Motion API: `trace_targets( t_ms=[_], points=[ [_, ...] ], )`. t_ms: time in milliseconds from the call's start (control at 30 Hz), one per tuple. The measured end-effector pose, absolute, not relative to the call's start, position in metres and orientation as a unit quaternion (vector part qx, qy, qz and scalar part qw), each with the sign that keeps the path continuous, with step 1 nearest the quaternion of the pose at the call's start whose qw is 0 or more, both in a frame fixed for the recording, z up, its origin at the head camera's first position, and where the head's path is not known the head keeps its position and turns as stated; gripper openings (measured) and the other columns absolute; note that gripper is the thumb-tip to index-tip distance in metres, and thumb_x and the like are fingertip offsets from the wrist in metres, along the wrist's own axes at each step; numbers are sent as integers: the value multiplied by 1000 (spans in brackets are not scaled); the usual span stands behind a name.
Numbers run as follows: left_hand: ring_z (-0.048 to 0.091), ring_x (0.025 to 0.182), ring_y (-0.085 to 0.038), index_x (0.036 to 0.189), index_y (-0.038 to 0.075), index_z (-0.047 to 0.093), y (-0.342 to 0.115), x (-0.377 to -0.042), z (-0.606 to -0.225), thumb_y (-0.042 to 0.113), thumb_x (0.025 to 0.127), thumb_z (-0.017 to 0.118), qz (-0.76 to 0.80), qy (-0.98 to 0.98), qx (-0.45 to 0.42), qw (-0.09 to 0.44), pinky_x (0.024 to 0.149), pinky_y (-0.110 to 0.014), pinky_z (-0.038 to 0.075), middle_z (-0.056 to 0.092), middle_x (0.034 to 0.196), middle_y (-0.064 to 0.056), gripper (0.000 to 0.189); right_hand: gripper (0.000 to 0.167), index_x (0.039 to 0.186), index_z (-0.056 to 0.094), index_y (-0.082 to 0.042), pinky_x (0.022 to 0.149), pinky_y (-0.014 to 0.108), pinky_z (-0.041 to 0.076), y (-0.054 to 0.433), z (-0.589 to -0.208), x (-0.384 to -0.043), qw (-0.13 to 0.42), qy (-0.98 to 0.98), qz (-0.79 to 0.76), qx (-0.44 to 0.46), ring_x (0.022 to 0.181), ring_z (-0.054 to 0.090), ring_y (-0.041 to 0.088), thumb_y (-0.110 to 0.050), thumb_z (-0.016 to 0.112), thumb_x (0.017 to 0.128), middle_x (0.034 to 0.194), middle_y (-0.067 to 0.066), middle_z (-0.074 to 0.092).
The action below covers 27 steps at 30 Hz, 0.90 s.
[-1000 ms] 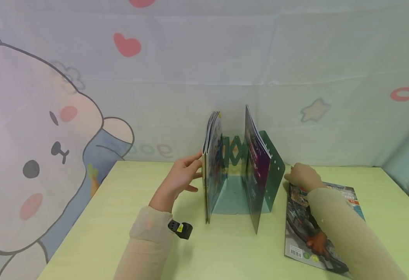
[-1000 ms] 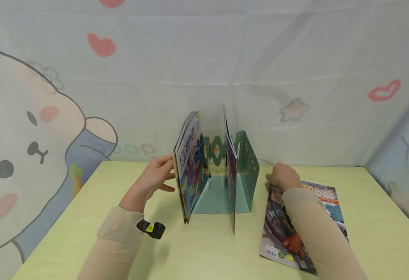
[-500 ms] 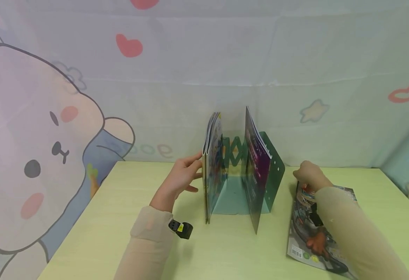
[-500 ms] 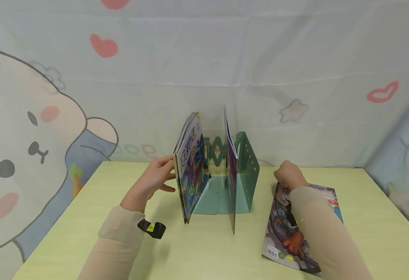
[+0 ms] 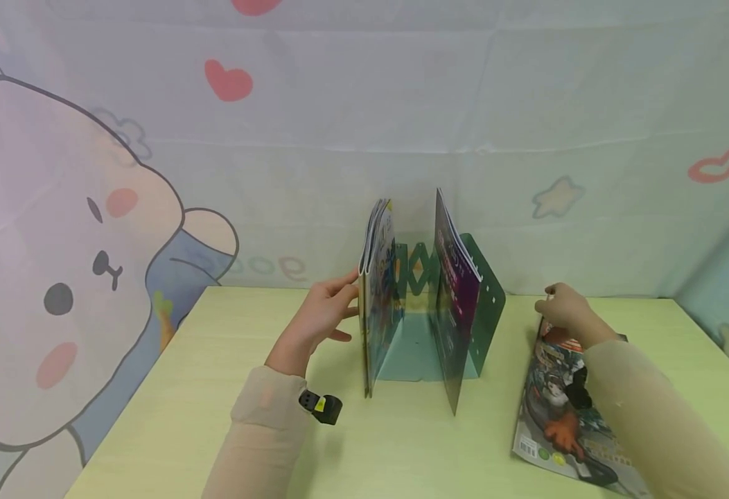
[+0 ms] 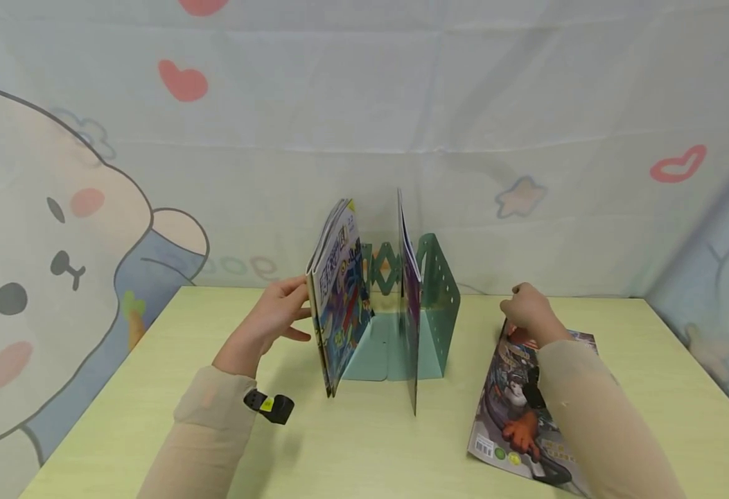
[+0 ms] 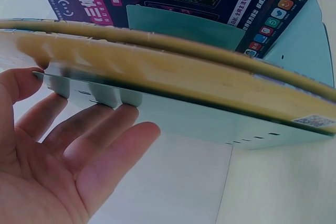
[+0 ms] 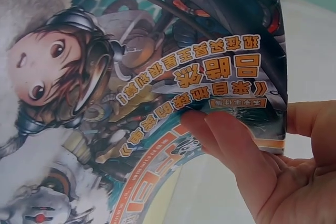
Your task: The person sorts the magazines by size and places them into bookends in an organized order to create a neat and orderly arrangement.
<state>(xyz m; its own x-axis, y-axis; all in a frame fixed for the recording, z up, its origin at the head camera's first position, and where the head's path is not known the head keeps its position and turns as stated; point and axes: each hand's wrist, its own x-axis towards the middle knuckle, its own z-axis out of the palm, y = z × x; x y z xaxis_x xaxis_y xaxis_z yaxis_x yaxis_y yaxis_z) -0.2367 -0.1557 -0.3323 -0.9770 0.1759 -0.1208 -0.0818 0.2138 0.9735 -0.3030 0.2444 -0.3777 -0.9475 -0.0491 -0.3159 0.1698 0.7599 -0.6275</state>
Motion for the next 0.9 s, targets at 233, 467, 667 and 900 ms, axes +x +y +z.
trace_targets(
  t_ms=[233, 467, 667, 900],
  points=[
    [52, 125, -32, 146, 30, 36, -155, -237, -333, 30, 98, 42, 629, 770, 33, 104, 77, -56, 53, 47, 144, -8, 49, 67, 145, 8, 15, 63, 38, 56, 250, -378, -298, 131, 919, -371, 32, 62, 66, 23, -17, 36, 93, 133, 45, 28],
    [53, 124, -31, 145, 31, 38, -156, -238, -333, 30, 98, 43, 627, 771, 30, 101, 76, -53, 54, 48, 143, -6, 47, 68, 146, 3, 13, 68, 39, 56, 256, -375, -292, 133, 907, -399, 37, 67, 68, 24, -18, 33, 94, 135, 45, 27],
    [53, 124, -32, 145, 31, 38, -156, -237, -333, 30, 98, 43, 627, 772, 30, 100, 76, -54, 54, 48, 143, -6, 47, 68, 146, -4, 12, 68, 45, 57, 259, -373, -287, 134, 881, -451, 51, 67, 71, 28, -17, 29, 94, 131, 48, 32],
    [52, 125, -33, 144, 33, 38, -155, -235, -330, 31, 97, 44, 628, 771, 28, 100, 75, -55, 54, 48, 143, -8, 48, 68, 148, -3, 8, 68, 46, 57, 262, -368, -280, 125, 864, -485, 51, 69, 70, 27, -18, 31, 95, 119, 44, 46]
  ],
)
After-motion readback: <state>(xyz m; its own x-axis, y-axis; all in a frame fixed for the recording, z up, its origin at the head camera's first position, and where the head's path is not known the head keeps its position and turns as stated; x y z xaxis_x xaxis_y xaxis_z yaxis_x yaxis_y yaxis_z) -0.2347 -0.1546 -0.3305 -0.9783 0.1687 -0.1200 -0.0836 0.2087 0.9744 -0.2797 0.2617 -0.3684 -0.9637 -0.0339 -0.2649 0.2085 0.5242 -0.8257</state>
